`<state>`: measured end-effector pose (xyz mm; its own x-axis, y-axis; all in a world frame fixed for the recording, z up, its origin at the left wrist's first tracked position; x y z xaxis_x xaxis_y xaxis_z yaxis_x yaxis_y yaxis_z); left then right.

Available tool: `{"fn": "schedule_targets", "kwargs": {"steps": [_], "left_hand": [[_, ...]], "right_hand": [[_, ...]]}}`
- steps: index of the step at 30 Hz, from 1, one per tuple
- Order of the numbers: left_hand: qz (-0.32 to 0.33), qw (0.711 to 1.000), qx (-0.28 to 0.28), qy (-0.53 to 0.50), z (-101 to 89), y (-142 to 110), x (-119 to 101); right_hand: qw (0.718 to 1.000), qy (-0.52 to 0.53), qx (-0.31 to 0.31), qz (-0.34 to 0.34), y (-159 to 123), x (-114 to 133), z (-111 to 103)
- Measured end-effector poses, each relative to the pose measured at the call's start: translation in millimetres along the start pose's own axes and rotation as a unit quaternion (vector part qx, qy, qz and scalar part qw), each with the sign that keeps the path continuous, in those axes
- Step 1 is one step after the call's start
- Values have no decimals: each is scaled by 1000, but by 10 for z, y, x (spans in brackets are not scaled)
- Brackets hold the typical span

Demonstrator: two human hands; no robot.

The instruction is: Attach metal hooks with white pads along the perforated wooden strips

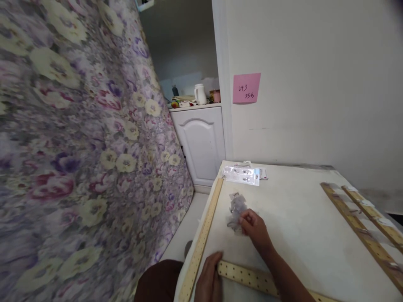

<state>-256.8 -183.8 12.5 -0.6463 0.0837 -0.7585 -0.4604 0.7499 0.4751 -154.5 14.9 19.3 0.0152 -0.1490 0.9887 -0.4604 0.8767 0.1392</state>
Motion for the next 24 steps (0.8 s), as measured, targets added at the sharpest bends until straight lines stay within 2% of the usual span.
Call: {"fn": "schedule_targets", "kwargs": {"steps": [3,8,11,18,24], "left_hand": [[-17,1000,17,11,9,-4,-6],[-57,998,4,19,-20,-40,-27],[-64,997,-11,37,-52,-88,-29],[-36,992,-49,108,-134,-239,-35],[-49,992,-51,107,-129,-209,-98]], "right_hand": [[997,36,55,30,-84,-35,139],[984,51,156,65,-365,-142,443],[978,37,195,65,-507,-223,562],[976,-15,209,62,-570,-325,626],[979,-36,188,71,-558,-334,594]]}}
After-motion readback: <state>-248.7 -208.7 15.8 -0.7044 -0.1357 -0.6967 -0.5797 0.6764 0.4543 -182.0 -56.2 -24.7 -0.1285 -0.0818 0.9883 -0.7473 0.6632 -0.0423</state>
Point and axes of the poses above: each hand's wrist, its own y-axis towards the middle knuckle, its own z-axis out of the palm, x = y × z, the point moved 9 cm from there along y, towards the middle knuckle, and after that the axes turned 3 degrees about -x, right-handed, at the moved point
